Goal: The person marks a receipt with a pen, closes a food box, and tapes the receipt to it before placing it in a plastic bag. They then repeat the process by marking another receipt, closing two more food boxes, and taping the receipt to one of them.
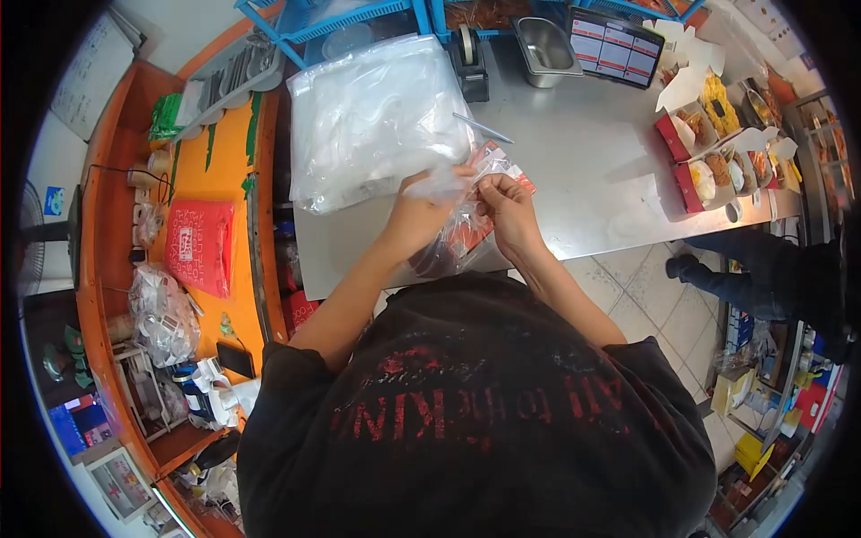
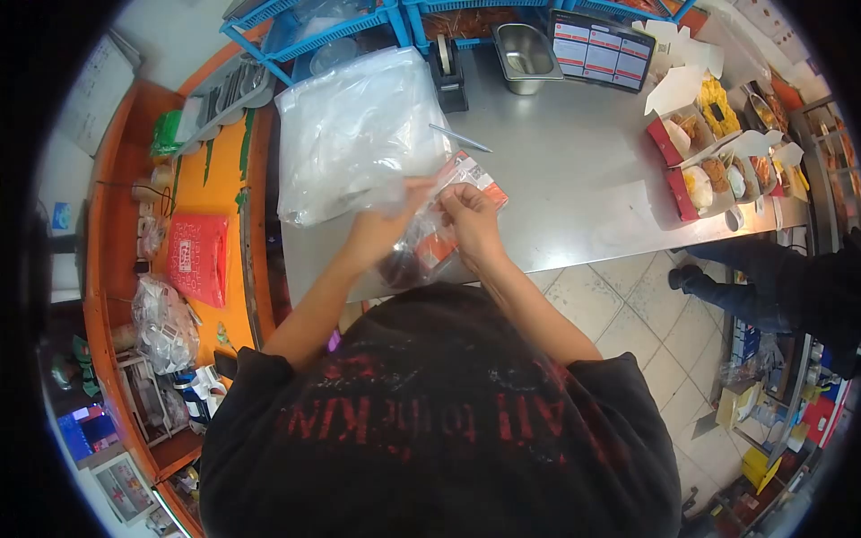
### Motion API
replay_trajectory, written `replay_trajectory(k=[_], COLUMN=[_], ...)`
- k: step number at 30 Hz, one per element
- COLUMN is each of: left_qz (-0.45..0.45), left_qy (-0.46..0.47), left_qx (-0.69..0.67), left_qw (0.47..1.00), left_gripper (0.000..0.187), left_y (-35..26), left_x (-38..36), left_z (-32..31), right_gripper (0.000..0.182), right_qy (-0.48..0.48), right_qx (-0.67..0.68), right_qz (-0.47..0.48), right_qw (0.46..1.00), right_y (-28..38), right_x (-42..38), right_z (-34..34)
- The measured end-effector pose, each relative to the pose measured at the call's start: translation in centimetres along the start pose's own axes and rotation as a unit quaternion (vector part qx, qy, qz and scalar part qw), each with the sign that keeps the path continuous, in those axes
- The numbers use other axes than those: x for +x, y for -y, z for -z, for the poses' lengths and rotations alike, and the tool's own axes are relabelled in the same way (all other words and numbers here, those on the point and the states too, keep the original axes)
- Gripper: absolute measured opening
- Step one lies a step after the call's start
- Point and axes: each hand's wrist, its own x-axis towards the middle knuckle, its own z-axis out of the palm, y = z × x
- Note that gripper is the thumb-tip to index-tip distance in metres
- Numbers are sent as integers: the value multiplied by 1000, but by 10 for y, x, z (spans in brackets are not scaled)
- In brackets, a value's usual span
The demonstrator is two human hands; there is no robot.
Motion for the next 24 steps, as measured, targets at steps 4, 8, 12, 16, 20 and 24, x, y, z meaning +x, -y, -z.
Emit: replay_trajectory(k=[4, 8, 12, 16, 20, 24], left_qz=[-93, -245, -128, -179, -192, -155], left_qy=[-24, -124, -85, -26, 19, 81], left_qx=[142, 373, 289, 340, 417, 112], left_qw=[985, 886, 945, 923, 888, 978], left_gripper=[24, 26, 29, 29, 24, 25], left_y=[-5, 2, 0, 6, 12, 25], left_x=[-7, -16, -20, -11, -13, -3], left_z=[-9, 0, 5, 7, 9, 37], right_gripper=[10, 11, 13, 11, 6, 17], right_qy=[6, -56, 7, 110, 157, 215], right_qx=[68, 24, -92, -337, -388, -420], right_qz=[-5, 0, 91, 129, 59, 200], right_qw=[998, 998, 992, 926, 906, 859], right_y=[4, 3, 9, 3, 5, 59], right_x=[-3, -9, -6, 17, 21, 19], right_z=[-6, -7, -16, 15, 29, 9])
